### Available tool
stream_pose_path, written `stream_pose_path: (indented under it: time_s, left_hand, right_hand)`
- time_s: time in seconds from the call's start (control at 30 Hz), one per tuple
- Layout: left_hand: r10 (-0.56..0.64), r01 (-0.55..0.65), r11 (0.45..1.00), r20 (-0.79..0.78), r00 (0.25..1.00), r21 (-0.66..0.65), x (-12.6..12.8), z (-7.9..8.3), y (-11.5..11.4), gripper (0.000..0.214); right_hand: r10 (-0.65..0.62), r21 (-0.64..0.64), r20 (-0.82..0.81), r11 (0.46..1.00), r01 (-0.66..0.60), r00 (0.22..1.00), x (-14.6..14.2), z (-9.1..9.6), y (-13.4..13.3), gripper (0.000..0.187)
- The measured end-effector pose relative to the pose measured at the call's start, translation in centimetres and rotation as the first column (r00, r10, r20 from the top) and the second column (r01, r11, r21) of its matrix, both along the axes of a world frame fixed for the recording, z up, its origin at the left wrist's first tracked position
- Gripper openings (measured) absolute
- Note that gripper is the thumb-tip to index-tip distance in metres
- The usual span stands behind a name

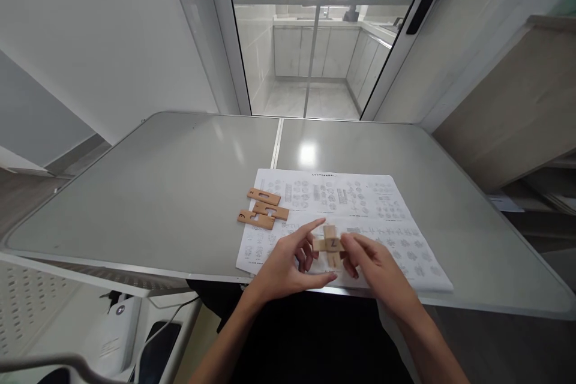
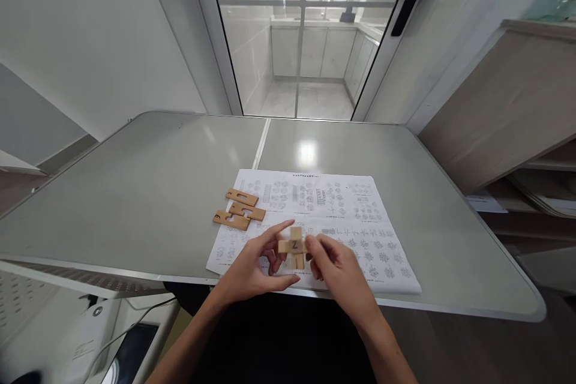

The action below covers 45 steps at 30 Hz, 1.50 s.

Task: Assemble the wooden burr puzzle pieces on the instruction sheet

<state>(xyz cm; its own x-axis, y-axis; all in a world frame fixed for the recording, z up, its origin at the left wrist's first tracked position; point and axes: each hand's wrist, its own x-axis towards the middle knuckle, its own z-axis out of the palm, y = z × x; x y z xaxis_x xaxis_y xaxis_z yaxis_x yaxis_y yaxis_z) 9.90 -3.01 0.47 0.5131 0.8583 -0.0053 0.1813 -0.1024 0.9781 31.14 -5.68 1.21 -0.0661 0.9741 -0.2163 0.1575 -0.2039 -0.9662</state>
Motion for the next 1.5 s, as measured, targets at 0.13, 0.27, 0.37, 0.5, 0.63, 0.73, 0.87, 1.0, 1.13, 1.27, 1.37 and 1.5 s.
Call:
stream_pose_path:
  time_s: [0.13, 0.27, 0.37, 0.5, 0.63, 0.73, 0.87, 1.0, 1.13, 1.27, 1.37, 1.5]
  left_hand:
    - [0.037, -0.036, 0.998, 0.016, 0.999, -0.051, 0.0, -0.2, 0.2, 0.082]
    - [0.038, -0.038, 0.998, 0.003, 0.999, -0.045, 0.0, -0.3, 0.1, 0.067]
    - [0.038, -0.038, 0.999, -0.015, 0.999, -0.039, 0.0, -0.2, 0.1, 0.063]
    - [0.04, -0.041, 0.999, -0.029, 0.999, -0.029, 0.0, -0.2, 0.1, 0.059]
    - [0.041, -0.042, 0.999, -0.043, 0.998, -0.014, 0.0, -0.2, 0.1, 0.055]
    - [0.041, -0.041, 0.999, -0.05, 0.998, -0.007, -0.1, -0.2, 0.1, 0.053]
    - [0.036, -0.036, 0.999, -0.05, 0.998, -0.003, 0.0, 0.0, 0.0, 0.05]
    - [0.046, -0.045, 0.999, -0.052, 0.998, 0.008, 0.0, 0.1, 0.0, 0.047]
    - [0.052, -0.052, 0.999, -0.063, 0.997, 0.01, 0.1, 0.1, 0.0, 0.042]
    - [0.056, -0.056, 0.998, -0.071, 0.996, 0.009, 0.1, 0.1, 0.0, 0.037]
    - [0.059, -0.058, 0.998, -0.075, 0.995, 0.021, 0.2, 0.1, 0.0, 0.035]
    - [0.063, -0.06, 0.998, -0.079, 0.995, 0.034, 0.2, 0.0, 0.0, 0.033]
  right_hand:
    - [-0.216, -0.067, -0.241, 0.976, 0.206, 0.946, 2.7, -0.6, 2.2, 0.054]
    - [-0.32, -0.154, -0.338, 0.946, 0.284, 0.885, 6.2, -1.2, 5.1, 0.042]
    - [-0.42, -0.232, -0.417, 0.907, 0.352, 0.806, 8.4, -1.3, 7.0, 0.033]
    - [-0.478, -0.373, -0.587, 0.876, 0.305, 0.653, 10.6, -1.3, 8.6, 0.016]
    - [-0.49, -0.429, -0.666, 0.869, 0.248, 0.562, 11.9, -1.9, 9.6, 0.013]
    - [-0.493, -0.433, -0.677, 0.867, 0.246, 0.546, 12.3, -2.3, 10.0, 0.016]
    - [-0.489, -0.434, -0.692, 0.869, 0.235, 0.53, 12.3, -2.5, 10.0, 0.019]
    - [-0.482, -0.431, -0.706, 0.874, 0.224, 0.519, 12.2, -2.5, 9.9, 0.025]
    - [-0.494, -0.438, -0.715, 0.868, 0.234, 0.494, 12.0, -2.4, 9.9, 0.026]
    - [-0.508, -0.448, -0.72, 0.861, 0.241, 0.473, 11.8, -2.2, 10.0, 0.025]
    - [-0.505, -0.44, -0.704, 0.862, 0.252, 0.5, 11.5, -2.2, 9.8, 0.021]
    - [-0.478, -0.394, -0.619, 0.875, 0.281, 0.623, 9.9, -2.5, 8.4, 0.019]
